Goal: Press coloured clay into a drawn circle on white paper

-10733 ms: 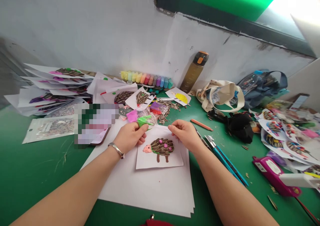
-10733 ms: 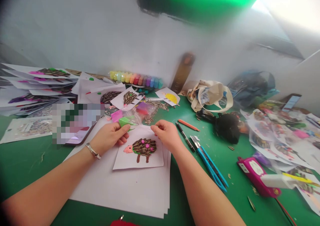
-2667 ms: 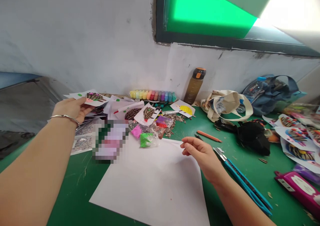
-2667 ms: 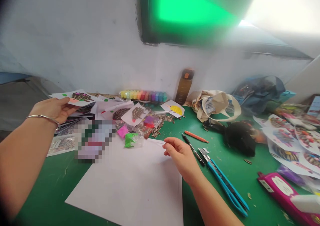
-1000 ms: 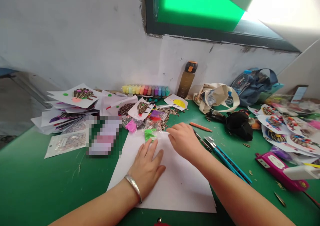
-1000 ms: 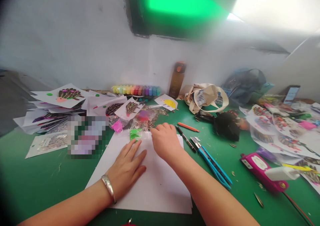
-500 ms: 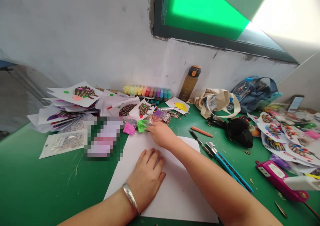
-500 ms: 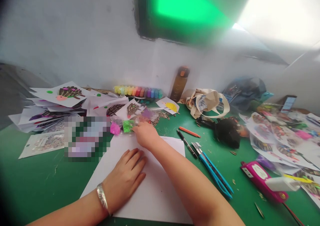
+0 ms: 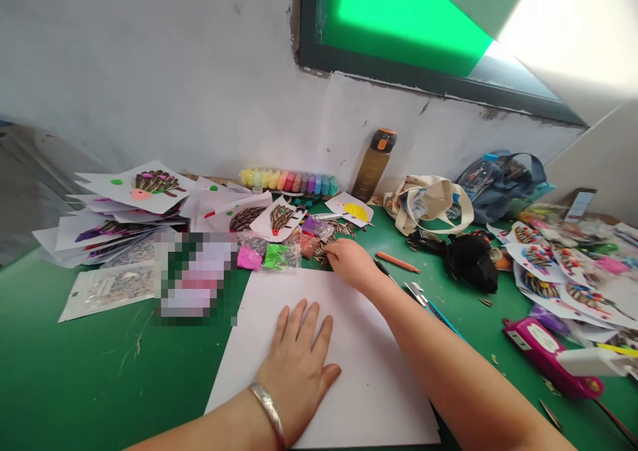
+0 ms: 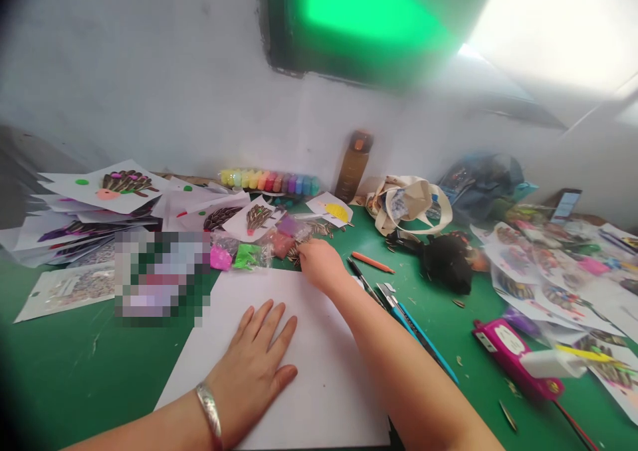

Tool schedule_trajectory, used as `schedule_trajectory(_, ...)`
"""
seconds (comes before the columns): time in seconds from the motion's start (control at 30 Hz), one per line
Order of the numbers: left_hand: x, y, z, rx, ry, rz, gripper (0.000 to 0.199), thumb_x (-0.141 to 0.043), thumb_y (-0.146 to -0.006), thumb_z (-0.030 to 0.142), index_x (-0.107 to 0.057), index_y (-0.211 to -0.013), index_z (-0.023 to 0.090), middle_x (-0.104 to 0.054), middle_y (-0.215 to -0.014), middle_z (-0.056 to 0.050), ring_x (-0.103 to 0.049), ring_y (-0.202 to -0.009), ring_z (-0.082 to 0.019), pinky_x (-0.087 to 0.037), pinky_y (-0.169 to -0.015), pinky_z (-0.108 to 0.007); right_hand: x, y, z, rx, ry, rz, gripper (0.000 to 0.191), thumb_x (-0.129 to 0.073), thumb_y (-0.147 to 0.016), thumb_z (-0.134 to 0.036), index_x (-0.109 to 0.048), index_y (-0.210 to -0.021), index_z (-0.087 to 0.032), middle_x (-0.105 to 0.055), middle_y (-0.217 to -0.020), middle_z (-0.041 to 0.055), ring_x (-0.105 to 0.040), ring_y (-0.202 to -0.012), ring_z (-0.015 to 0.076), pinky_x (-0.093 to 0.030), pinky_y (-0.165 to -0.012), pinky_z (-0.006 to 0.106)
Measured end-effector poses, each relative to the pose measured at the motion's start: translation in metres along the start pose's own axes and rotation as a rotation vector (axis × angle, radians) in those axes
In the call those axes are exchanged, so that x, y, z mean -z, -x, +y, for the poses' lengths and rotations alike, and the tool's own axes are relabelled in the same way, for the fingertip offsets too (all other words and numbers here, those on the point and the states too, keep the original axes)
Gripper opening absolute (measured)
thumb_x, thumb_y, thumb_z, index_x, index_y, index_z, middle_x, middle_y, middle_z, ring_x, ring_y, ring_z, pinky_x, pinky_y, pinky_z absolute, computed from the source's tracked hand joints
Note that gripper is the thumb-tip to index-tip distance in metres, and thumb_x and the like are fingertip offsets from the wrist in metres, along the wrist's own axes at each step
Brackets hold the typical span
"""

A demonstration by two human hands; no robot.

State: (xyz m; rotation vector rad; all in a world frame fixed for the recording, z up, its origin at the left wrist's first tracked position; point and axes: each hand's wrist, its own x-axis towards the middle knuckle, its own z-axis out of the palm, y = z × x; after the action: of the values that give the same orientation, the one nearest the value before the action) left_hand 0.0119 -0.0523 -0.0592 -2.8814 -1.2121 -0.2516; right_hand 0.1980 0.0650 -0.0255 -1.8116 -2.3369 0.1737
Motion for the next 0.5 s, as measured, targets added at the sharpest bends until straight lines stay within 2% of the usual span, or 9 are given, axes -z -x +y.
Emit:
schedule_trajectory(0.2, -0.001, -0.004, 0.013, 0.007, 0.045, -0.028, 0.056, -0.053, -0.084, 0.042, -0.047, -0.137, 0.022, -0.042, -0.143, -0.021, -0.032, -0.133, -0.044, -0.030, -0.102, -0.064, 0.004, -0.037, 0.003, 0.020, 0.021, 0.063, 0.034, -0.038, -0.088, -0.014, -0.070, -0.099, -0.019, -0.065, -0.099, 0.0103, -0.055, -0.093, 0.0222, -0.038, -0.080, 0.030)
schedule_trajectory(0.37, -0.006, -0.004, 0.010, -0.047, 0.034, -0.012, 0.058, -0.049, -0.086, 0.044, -0.042, -0.140, 0.023, -0.042, -0.143, -0.020, -0.034, -0.132, -0.044, -0.032, -0.101, -0.064, 0.002, -0.057, 0.002, 0.038, 0.024, 0.085, 0.037, -0.038, -0.088, -0.014, -0.066, -0.113, -0.020, -0.063, -0.110, 0.0104, -0.052, -0.102, 0.0248, -0.036, -0.087, 0.033)
schedule_trajectory(0.5, -0.008, -0.003, 0.006, -0.057, 0.012, 0.006, 0.059, -0.049, -0.086, 0.045, -0.040, -0.140, 0.024, -0.042, -0.143, -0.019, -0.035, -0.132, -0.043, -0.033, -0.100, -0.062, -0.007, -0.063, -0.002, 0.049, 0.013, 0.079, 0.038, -0.039, -0.089, -0.017, -0.062, -0.118, -0.020, -0.063, -0.110, 0.0108, -0.052, -0.102, 0.0244, -0.037, -0.088, 0.033)
